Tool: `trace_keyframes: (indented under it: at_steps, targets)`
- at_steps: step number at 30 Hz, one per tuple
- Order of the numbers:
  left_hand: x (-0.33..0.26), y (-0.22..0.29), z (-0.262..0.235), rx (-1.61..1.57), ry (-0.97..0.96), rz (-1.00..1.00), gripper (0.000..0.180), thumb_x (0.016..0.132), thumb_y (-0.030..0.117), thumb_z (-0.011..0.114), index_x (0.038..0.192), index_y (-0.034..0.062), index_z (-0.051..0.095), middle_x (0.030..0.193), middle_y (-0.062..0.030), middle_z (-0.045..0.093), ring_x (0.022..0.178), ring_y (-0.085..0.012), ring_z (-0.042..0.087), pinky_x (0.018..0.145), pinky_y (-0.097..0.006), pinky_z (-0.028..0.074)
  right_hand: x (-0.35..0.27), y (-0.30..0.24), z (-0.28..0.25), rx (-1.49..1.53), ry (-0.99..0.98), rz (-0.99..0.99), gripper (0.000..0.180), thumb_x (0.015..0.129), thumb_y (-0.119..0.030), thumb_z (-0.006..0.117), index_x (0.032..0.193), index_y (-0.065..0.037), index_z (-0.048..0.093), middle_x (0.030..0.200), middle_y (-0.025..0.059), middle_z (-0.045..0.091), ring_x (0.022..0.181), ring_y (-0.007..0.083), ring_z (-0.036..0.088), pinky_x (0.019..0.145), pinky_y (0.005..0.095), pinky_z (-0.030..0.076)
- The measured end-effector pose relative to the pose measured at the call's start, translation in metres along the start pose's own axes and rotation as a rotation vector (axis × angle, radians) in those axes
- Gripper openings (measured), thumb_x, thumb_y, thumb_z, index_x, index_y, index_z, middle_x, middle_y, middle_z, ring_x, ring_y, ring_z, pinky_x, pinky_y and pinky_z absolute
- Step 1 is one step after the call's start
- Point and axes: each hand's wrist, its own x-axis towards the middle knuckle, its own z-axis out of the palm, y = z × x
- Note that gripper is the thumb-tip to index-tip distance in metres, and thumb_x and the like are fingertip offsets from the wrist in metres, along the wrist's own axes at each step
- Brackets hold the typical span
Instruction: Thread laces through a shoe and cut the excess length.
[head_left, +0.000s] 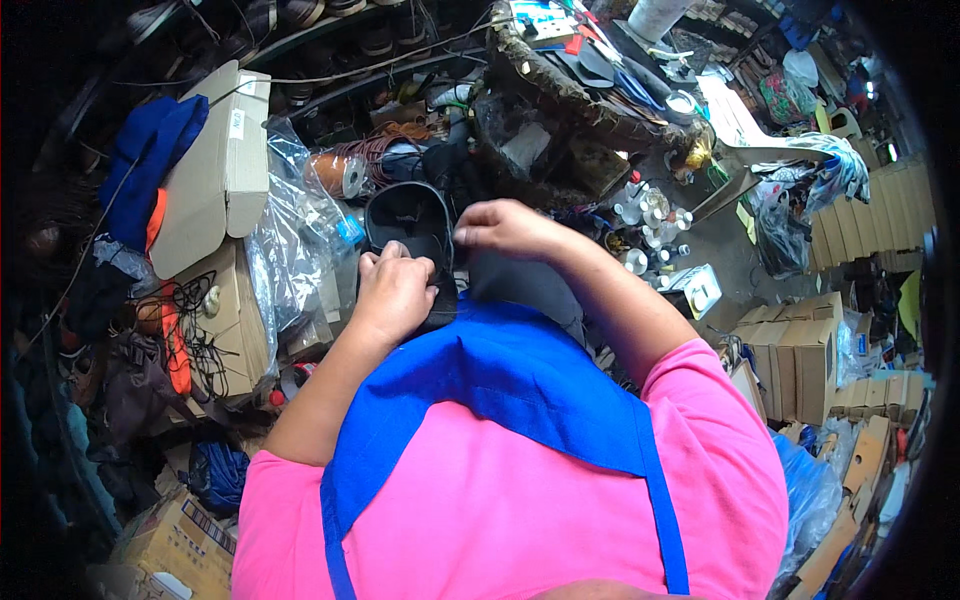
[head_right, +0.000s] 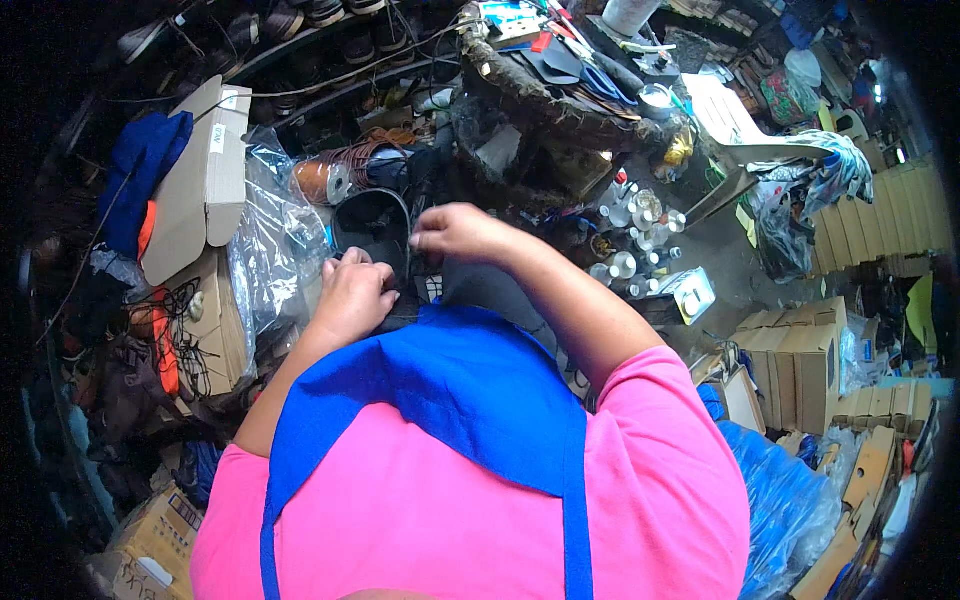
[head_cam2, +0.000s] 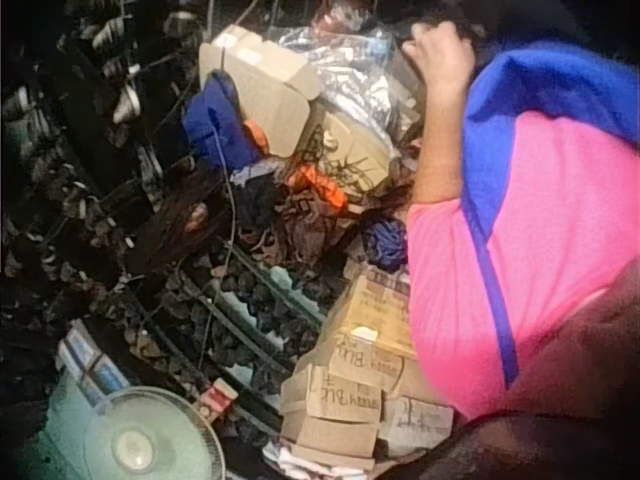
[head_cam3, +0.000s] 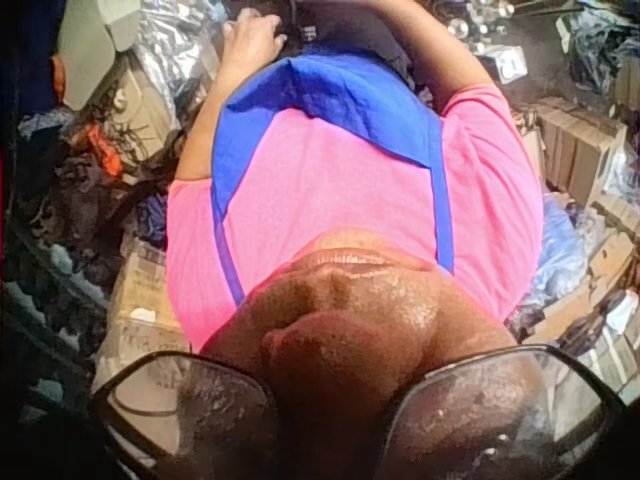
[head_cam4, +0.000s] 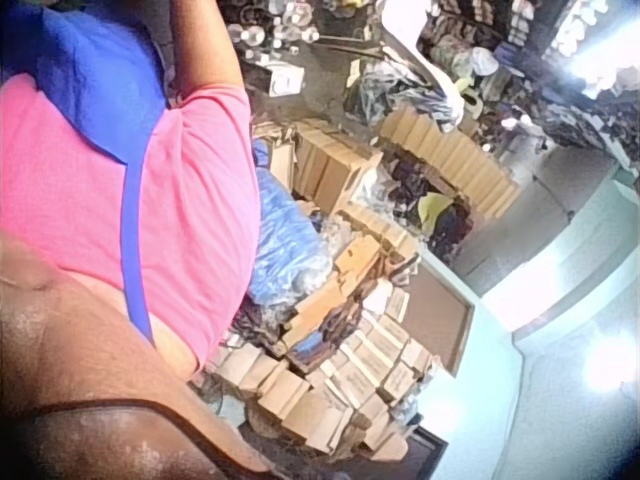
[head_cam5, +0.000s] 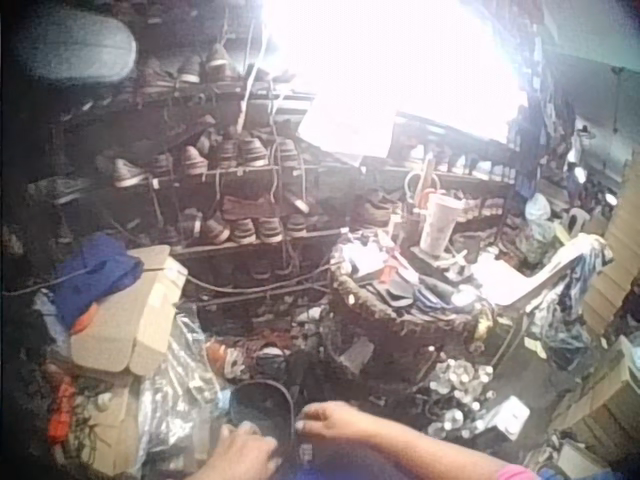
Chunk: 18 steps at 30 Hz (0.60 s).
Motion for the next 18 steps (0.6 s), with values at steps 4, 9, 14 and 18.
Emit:
trace_keyframes:
  at_steps: [4, 9, 14, 18]
  targets:
    - [-0.001, -0.008, 0.017, -0.021, -0.036, 0.08, 0.01, 0.071, 0.016, 0.066, 0.078, 0.0091, 0.064, 0.09, -0.0072, 0.062, 0.101, -0.0234, 0.054, 0.085, -0.045, 0.032, -0.011, -0.033, -0.073, -0.421, 0.845, -0.399, 0.021, 0.079, -0.022, 0.065, 0.087, -0.002, 0.066, 0.086, 0.0156, 0.062, 0.083, 0.0319, 0.06, 0.076, 0.0386, 0.048]
    - [-0.009, -0.014, 0.028, -0.129, 0.15, 0.144, 0.01, 0.073, 0.015, 0.063, 0.08, 0.0079, 0.06, 0.115, -0.0092, 0.054, 0.124, -0.0291, 0.038, 0.097, -0.055, 0.025, -0.025, -0.017, -0.188, -1.072, 1.21, -0.144, 0.031, 0.08, -0.034, 0.063, 0.104, -0.015, 0.065, 0.115, 0.0122, 0.057, 0.104, 0.0317, 0.056, 0.09, 0.0441, 0.043]
    - [-0.023, -0.017, 0.031, -0.155, 0.257, 0.001, 0.01, 0.076, 0.011, 0.059, 0.081, 0.0037, 0.055, 0.137, -0.0148, 0.038, 0.134, -0.0425, 0.019, 0.104, -0.061, 0.017, -0.014, -0.002, -0.209, -0.999, 0.923, 0.405, 0.046, 0.078, -0.041, 0.064, 0.117, -0.017, 0.06, 0.122, 0.0114, 0.054, 0.112, 0.0311, 0.052, 0.095, 0.0438, 0.042]
    - [-0.011, -0.039, 0.042, -0.301, 0.464, 0.103, 0.008, 0.078, 0.009, 0.057, 0.079, 0.003, 0.053, 0.133, -0.0203, 0.042, 0.129, -0.0428, 0.03, 0.106, -0.048, 0.024, -0.008, -0.004, -0.205, -1.051, 0.903, 0.441, 0.051, 0.077, -0.044, 0.065, 0.121, -0.018, 0.058, 0.123, 0.0118, 0.053, 0.116, 0.031, 0.051, 0.097, 0.0436, 0.041]
